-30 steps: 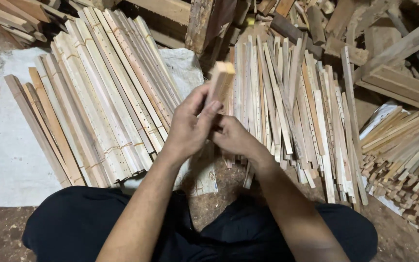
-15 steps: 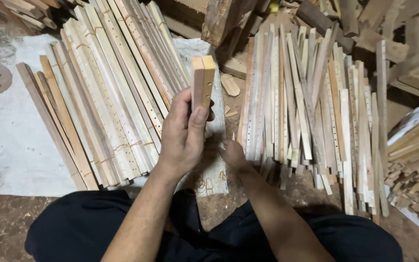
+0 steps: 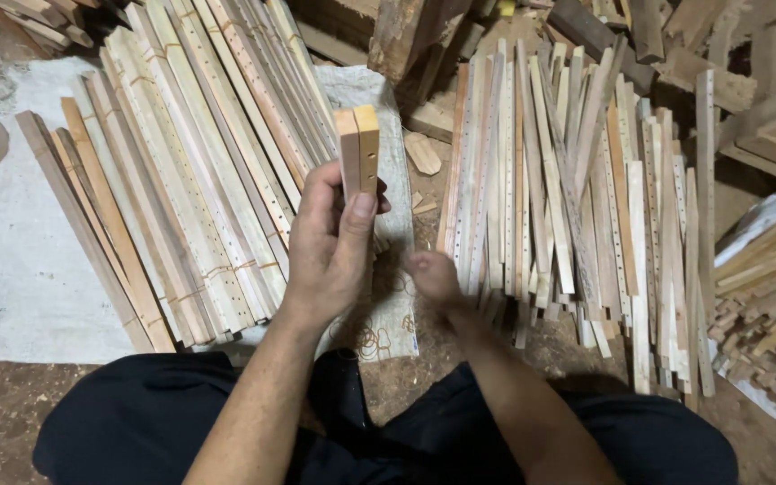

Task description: The person sits on the floor and repeatedly picks up thin wooden sticks with holes, inspects them by turning them over, and places them into a separate pile. The person handles the sticks one at a time, sorting them from a larger pile into a smaller organized stack.

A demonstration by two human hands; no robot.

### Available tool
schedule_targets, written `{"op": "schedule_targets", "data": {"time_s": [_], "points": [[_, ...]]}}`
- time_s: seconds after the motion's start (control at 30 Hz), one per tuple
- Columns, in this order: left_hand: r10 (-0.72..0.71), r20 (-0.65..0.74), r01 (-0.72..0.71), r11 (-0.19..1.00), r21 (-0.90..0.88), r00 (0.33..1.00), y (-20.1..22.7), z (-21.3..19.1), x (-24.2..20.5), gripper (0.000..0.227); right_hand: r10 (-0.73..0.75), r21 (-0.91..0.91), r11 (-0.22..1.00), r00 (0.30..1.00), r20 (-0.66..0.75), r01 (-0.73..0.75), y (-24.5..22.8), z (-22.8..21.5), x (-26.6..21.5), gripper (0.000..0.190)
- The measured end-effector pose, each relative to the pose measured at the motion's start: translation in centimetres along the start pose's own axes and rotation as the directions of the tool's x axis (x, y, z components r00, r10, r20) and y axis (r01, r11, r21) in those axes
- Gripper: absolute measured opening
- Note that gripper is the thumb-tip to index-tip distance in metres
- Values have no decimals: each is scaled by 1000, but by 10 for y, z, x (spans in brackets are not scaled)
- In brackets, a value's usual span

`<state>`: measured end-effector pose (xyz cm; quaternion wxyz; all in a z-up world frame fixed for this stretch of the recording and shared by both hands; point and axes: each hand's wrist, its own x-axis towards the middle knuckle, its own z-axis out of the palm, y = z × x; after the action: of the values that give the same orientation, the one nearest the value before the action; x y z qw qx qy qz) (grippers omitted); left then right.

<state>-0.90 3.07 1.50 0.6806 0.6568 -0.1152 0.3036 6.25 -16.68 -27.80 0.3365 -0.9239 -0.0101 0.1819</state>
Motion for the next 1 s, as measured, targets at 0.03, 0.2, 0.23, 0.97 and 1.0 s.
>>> {"op": "schedule_targets", "data": {"time_s": [0.03, 0.2, 0.23, 0.97, 1.0], "points": [[-26, 16, 26, 1000, -10, 1000, 3, 0, 0, 28, 21, 255, 966, 998, 67, -38, -30, -32, -17, 20], [-80, 89, 82, 996, -18, 993, 6, -3, 4, 27, -37, 702, 710, 993, 115, -55, -121, -142, -53, 27], [-84, 114, 83, 996, 10, 990, 1, -4, 3, 27, -137, 707, 707, 985, 104, 24, -133, -162, -57, 27], [-85, 193, 108, 988, -112, 977, 1, 12, -3, 23, -680, 984, 150, 732, 31, 98, -216, -277, -96, 34], [-83, 197, 107, 988, -115, 977, 3, 17, -5, 23, -678, 983, 150, 734, 28, 102, -230, -288, -109, 34]]}}
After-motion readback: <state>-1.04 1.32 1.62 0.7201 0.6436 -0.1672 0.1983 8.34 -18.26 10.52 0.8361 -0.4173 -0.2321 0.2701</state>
